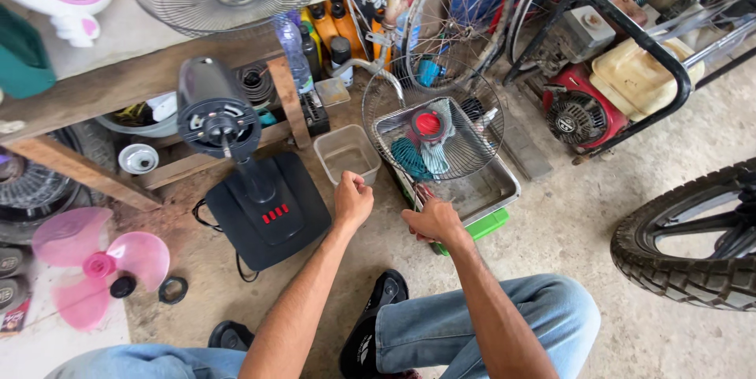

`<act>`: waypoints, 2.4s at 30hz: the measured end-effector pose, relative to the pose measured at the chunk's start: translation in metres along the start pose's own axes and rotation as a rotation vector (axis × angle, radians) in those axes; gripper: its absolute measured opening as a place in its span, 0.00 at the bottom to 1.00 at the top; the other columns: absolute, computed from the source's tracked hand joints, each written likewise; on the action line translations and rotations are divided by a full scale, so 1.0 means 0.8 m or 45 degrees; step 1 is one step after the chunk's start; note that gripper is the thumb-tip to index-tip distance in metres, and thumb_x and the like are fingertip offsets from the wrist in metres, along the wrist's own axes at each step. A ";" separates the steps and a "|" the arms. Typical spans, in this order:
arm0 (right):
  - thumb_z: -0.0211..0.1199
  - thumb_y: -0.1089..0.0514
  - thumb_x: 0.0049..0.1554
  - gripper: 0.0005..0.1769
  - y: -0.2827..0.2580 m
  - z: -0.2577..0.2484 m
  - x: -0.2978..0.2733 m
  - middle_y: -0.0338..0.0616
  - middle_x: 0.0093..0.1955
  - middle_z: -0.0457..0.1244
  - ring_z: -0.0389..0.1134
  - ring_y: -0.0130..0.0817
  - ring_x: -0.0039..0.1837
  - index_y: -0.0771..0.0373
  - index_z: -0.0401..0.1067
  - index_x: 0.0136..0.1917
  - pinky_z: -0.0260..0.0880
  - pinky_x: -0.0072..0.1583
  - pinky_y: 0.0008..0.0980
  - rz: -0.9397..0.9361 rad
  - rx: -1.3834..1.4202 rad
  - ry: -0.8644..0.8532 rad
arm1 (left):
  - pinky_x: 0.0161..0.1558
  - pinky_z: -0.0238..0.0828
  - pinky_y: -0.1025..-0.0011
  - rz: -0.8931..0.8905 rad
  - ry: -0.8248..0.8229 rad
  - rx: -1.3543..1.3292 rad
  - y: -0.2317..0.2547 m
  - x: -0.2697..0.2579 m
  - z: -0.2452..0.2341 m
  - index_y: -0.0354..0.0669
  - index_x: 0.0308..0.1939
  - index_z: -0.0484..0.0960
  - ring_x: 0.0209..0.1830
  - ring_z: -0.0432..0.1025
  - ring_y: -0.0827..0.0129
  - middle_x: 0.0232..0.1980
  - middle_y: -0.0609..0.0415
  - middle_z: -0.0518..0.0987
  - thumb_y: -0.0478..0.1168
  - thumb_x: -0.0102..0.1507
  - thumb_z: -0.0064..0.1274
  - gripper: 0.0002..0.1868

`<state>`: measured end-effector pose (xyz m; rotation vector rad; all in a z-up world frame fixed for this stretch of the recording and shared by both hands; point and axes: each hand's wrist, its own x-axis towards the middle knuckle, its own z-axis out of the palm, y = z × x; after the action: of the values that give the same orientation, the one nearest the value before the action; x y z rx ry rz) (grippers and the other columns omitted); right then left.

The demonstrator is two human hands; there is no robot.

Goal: The person disassembles a table fan by removing the front grille, unscrewing the blade nut, and detaching the fan blades. They then remove the rear grille and use a screwdriver to loosen a screw on the fan motor housing.

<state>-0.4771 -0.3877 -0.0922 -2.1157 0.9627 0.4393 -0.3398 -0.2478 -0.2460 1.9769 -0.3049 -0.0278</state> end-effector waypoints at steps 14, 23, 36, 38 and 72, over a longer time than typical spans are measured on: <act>0.62 0.47 0.51 0.21 -0.133 0.015 -0.141 0.44 0.26 0.69 0.70 0.29 0.29 0.66 0.76 0.28 0.71 0.35 0.31 -0.569 0.008 -0.110 | 0.29 0.73 0.68 -0.343 -0.032 -0.227 0.077 -0.015 -0.158 0.40 0.39 0.80 0.25 0.77 0.68 0.31 0.53 0.84 0.49 0.67 0.53 0.15; 0.63 0.52 0.50 0.17 -0.218 0.118 -0.132 0.43 0.26 0.67 0.69 0.29 0.30 0.67 0.71 0.28 0.67 0.32 0.29 -0.702 -0.113 -0.484 | 0.21 0.70 0.73 -0.643 0.080 -0.558 -0.011 -0.036 -0.271 0.37 0.44 0.81 0.19 0.73 0.74 0.31 0.52 0.84 0.46 0.71 0.44 0.16; 0.64 0.52 0.60 0.17 -0.261 0.418 -0.016 0.45 0.34 0.70 0.75 0.34 0.34 0.71 0.74 0.46 0.81 0.37 0.32 -0.473 -0.045 -0.851 | 0.27 0.77 0.68 -1.046 0.339 -0.478 -0.230 -0.055 -0.378 0.39 0.45 0.84 0.26 0.78 0.67 0.34 0.52 0.85 0.40 0.64 0.54 0.10; 0.64 0.56 0.59 0.14 -0.255 0.464 0.000 0.48 0.34 0.71 0.76 0.35 0.35 0.71 0.73 0.49 0.81 0.37 0.33 -0.497 -0.002 -0.842 | 0.30 0.77 0.67 -1.066 0.378 -0.384 -0.256 -0.062 -0.386 0.37 0.44 0.86 0.27 0.79 0.66 0.34 0.50 0.85 0.40 0.63 0.56 0.11; 0.69 0.56 0.51 0.21 -0.244 0.561 0.080 0.51 0.52 0.70 0.72 0.52 0.54 0.60 0.71 0.57 0.75 0.53 0.48 -0.864 -0.313 -0.199 | 0.47 0.77 0.59 -0.732 0.487 0.391 -0.383 -0.061 -0.363 0.43 0.41 0.82 0.42 0.79 0.55 0.37 0.48 0.83 0.38 0.58 0.60 0.08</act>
<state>-0.2874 0.0043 -0.3255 -2.4200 0.0705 0.3737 -0.2798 0.1410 -0.4067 2.2589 0.5398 0.0309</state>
